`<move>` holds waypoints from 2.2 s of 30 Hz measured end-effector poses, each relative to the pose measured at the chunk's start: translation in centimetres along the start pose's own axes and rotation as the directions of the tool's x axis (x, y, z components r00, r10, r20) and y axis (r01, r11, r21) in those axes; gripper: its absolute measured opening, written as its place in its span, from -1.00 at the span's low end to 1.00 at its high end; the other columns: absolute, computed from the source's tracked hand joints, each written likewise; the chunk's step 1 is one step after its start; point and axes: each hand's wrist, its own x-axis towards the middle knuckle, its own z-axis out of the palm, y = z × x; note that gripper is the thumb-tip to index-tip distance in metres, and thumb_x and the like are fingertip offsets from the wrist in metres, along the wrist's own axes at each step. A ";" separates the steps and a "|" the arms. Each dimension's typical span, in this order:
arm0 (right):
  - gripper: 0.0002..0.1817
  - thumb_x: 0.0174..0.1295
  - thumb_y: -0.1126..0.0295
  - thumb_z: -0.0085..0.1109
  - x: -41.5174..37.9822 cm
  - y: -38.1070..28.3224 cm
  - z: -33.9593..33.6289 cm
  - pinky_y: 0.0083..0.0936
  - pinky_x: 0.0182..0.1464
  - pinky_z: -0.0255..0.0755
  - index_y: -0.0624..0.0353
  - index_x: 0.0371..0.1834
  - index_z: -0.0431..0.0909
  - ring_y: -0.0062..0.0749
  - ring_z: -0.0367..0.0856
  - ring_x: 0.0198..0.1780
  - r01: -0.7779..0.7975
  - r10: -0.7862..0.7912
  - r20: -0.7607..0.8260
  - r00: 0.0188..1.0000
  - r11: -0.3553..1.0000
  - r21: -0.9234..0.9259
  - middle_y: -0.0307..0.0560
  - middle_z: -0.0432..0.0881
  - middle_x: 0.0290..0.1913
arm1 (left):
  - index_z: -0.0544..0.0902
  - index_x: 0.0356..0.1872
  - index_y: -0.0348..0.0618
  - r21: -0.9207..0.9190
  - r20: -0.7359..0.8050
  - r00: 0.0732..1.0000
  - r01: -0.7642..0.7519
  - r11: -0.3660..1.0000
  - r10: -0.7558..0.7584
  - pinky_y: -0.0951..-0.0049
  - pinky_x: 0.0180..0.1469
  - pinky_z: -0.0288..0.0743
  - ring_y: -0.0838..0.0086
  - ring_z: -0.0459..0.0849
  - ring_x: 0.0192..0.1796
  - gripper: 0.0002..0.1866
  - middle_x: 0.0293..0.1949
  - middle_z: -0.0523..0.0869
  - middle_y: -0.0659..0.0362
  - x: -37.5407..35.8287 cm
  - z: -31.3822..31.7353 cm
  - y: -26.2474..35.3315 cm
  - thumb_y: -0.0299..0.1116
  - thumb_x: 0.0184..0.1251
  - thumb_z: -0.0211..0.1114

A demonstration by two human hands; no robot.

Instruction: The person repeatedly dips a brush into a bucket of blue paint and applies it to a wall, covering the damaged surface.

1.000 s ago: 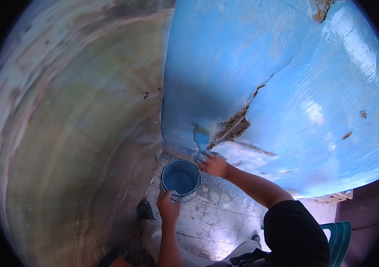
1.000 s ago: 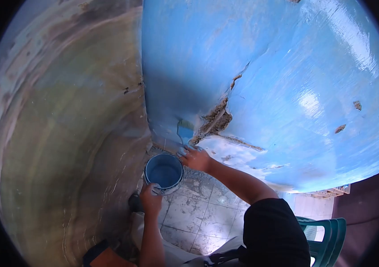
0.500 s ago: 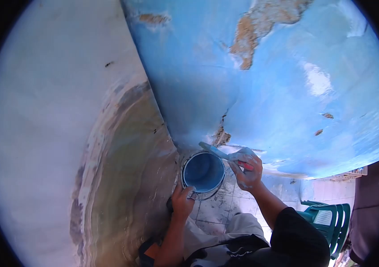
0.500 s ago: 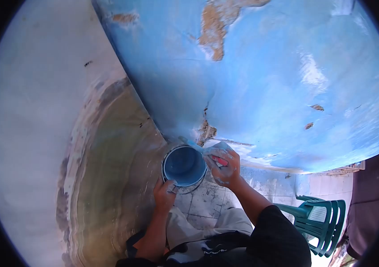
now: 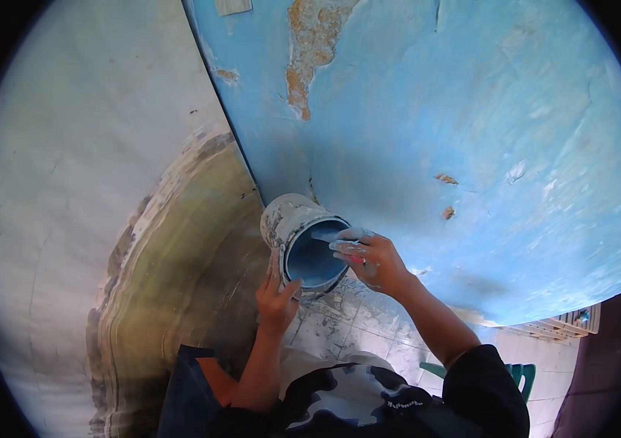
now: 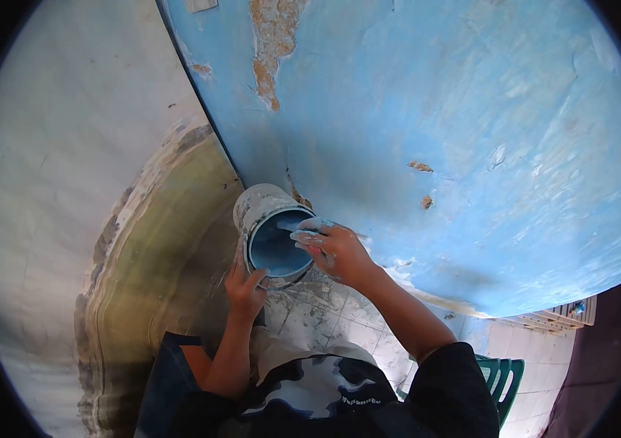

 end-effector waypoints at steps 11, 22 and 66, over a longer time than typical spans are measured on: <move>-0.72 0.25 0.50 0.33 0.8 -7.1 -2.8 -0.07 0.07 0.60 0.20 0.04 0.73 0.12 0.73 0.02 -0.149 0.203 0.137 0.970 0.934 -0.324 0.15 0.77 -0.09 | 0.77 -0.42 -0.09 -0.067 -0.084 0.977 -0.199 0.978 0.194 0.23 0.10 0.73 -0.13 0.70 0.29 -0.72 0.35 0.54 -0.43 4.8 -4.0 5.7 -0.56 -0.30 0.53; -0.81 0.27 0.47 0.36 0.4 -9.8 -6.4 -0.20 -0.11 0.59 0.33 -0.11 0.71 0.16 0.73 -0.16 -0.436 0.431 -0.100 0.897 0.899 -0.035 0.25 0.75 -0.20 | 0.73 -0.38 -0.14 -0.327 -0.042 0.979 -0.200 0.924 0.197 0.23 0.06 0.71 -0.14 0.75 0.20 -0.69 0.38 0.53 -0.40 5.7 0.0 7.3 -0.66 -0.27 0.50; -0.86 0.30 0.61 0.39 -15.0 -4.3 -41.2 -0.53 -0.07 0.60 0.37 -0.11 0.67 -0.44 0.75 -0.18 -0.065 0.050 -0.650 0.758 0.998 0.001 0.01 0.78 -0.17 | 0.71 -0.07 -0.34 -0.672 0.261 0.961 0.246 0.699 -0.087 0.34 0.15 0.59 0.32 0.77 0.02 -0.55 -0.08 0.79 -0.01 9.3 9.7 39.3 -0.71 -0.11 0.48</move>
